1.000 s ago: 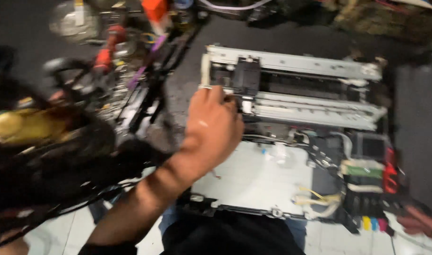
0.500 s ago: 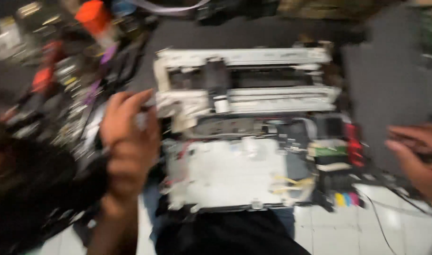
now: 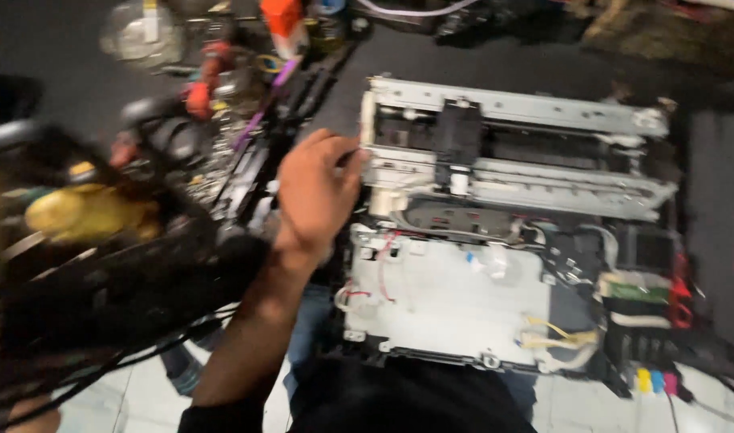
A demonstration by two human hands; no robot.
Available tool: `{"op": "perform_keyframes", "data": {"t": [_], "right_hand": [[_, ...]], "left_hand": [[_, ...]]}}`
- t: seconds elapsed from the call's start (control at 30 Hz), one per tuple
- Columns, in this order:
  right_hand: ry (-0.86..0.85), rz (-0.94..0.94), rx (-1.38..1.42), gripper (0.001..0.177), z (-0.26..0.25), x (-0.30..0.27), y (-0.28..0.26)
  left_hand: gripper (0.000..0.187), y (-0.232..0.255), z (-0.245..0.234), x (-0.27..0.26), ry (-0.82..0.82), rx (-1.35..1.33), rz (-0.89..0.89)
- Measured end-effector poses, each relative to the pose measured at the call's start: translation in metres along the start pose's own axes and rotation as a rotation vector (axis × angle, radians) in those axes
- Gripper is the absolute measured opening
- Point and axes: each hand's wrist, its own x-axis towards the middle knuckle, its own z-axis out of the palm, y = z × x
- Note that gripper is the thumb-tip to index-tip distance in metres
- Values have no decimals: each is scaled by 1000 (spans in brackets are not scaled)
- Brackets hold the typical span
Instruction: The person removes a circuit board from a disassembled printer and sets it aside. They then use a screwdriver to loosen screws and remove a metal rail from the printer's internal mechanism.
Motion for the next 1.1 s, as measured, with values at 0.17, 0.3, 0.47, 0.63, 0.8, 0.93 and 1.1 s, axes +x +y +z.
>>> {"op": "perform_keyframes", "data": {"t": [0.17,0.3,0.47,0.63,0.8,0.93,1.1], "right_hand": [[4,-281,-701,19,-50,-25,-317],[27,-353,-650,23,-46,3,-304],[-12,-265,-832,23,-36,18,-313],[61,-199,-689,24,-12,17,-325],[96,-214,-504,19,3,21,-310],[101,-229,-624,14,9,27,-301],[19,-91,-661,23,9,28,-310]], "left_hand": [[10,14,-1,11,-86,157,42],[9,18,-6,11,-76,164,124],[9,26,-12,16,-189,312,43],[7,19,-10,14,-171,273,84],[8,15,-4,16,-129,250,102],[14,4,-3,19,-178,356,250],[19,17,-4,19,-145,233,-4]]}}
